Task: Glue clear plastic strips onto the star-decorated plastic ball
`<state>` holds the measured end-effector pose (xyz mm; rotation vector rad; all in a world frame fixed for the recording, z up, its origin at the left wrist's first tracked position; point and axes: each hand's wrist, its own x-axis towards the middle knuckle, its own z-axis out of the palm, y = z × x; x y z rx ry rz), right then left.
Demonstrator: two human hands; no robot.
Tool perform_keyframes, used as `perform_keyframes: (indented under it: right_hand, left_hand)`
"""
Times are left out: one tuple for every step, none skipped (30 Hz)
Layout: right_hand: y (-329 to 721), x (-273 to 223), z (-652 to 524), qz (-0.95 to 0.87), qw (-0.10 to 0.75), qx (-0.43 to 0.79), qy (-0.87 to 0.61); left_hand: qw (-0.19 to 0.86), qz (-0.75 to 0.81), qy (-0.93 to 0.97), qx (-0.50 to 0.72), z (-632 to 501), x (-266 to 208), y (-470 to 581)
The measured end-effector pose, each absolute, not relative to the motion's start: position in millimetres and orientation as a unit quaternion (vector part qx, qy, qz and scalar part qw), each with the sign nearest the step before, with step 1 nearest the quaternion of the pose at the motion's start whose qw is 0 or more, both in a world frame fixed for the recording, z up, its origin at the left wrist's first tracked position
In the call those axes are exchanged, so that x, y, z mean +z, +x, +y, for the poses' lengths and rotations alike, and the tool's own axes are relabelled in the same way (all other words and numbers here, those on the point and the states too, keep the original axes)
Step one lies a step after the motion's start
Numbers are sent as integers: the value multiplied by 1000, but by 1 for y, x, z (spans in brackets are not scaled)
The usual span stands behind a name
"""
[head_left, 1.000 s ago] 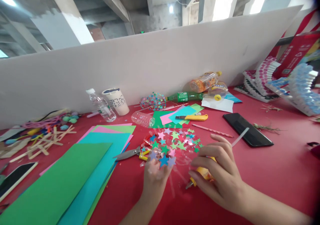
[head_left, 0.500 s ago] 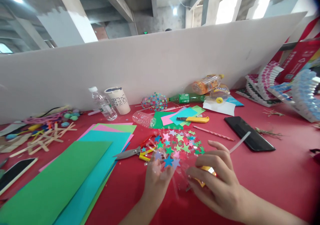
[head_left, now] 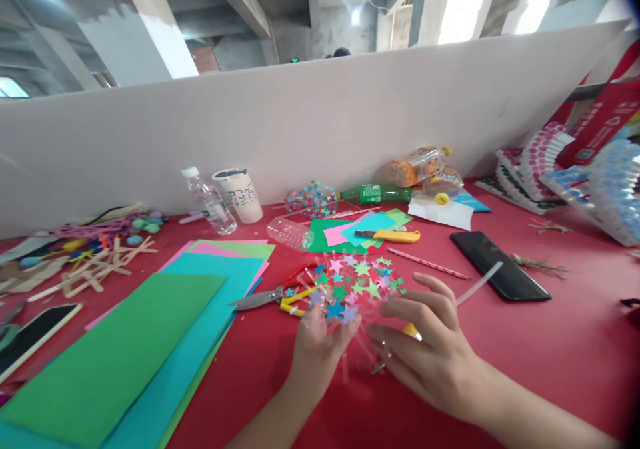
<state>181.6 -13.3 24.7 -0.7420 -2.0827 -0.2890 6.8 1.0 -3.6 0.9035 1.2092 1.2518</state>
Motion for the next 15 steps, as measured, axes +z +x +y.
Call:
perform_keyframes:
  right_hand:
    - [181, 25, -12, -838, 441, -117, -300]
    - [181, 24, -12, -835, 444, -120, -301]
    - [180, 24, -12, -831, 450, -123, -303]
    - [180, 23, -13, -824, 458, -129, -306]
    - [179, 22, -13, -817, 466, -137, -309]
    - [179, 20, -14, -813, 470, -144, -312]
    - [178, 19, -15, -813, 469, -150, -311]
    - [178, 18, -15, -816, 465, -154, -307]
    - [178, 16, -15, -821, 460, -156, -301]
    - [177, 15, -15, -826, 454, -156, -295]
    - [177, 14, -14, -831, 449, -154, -289]
    - [176, 14, -14, -835, 446, -152, -285]
    - [175, 14, -13, -837, 444, -150, -282]
    - [175, 14, -13, -839, 442, -148, -281]
    - [174, 15, -12, -838, 444, -147, -281]
  left_hand:
    - [560, 507, 388, 528, 1, -6, 7]
    - [564, 500, 393, 526, 0, -7, 7]
    - [567, 495, 396, 526, 0, -7, 7]
    - [572, 491, 395, 525, 0, -7, 8]
    - [576, 492, 389, 524, 0, -6, 8]
    - [579, 497, 380, 523, 0, -5, 9]
    - [581, 505, 367, 523, 0, -3, 9]
    - [582, 514, 356, 520, 1, -2, 9]
    - [582, 520, 351, 517, 1, -1, 9]
    - [583, 519, 355, 514, 2, 0, 9]
    - [583, 513, 367, 512, 3, 1, 8]
    - [583, 503, 383, 511, 3, 1, 7]
    - [584, 492, 397, 510, 4, 2, 7]
    - [585, 482, 407, 510, 4, 2, 6]
    - [586, 475, 414, 509, 4, 2, 6]
